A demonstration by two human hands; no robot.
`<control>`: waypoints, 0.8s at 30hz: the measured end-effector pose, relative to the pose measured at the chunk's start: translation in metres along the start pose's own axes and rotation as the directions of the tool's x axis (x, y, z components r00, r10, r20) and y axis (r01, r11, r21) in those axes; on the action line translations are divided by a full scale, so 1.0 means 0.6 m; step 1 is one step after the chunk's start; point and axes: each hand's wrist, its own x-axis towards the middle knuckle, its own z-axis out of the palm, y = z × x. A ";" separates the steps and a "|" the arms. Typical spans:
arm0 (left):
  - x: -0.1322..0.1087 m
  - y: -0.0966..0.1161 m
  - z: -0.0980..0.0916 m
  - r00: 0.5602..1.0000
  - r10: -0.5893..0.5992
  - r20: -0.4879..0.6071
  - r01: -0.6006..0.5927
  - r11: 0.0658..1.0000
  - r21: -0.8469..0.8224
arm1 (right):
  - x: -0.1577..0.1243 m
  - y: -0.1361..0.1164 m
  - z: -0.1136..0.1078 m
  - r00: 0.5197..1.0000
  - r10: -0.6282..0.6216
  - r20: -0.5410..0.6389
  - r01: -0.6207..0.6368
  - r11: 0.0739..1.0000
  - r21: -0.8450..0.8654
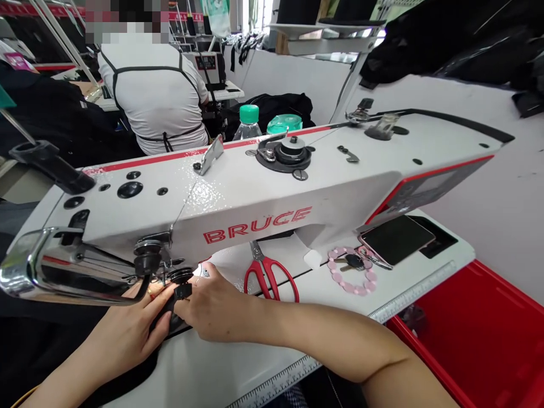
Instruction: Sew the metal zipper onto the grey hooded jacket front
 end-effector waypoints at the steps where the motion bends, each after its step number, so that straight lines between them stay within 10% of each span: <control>1: 0.001 0.000 0.000 1.000 -0.001 -0.001 0.001 1.000 0.006 | 0.001 0.001 0.000 1.000 0.002 0.001 -0.002 1.000 0.011; 24: 0.003 -0.001 0.003 0.993 -0.109 0.044 0.108 0.994 0.021 | 0.009 -0.004 -0.001 1.000 0.023 0.003 -0.022 0.993 -0.117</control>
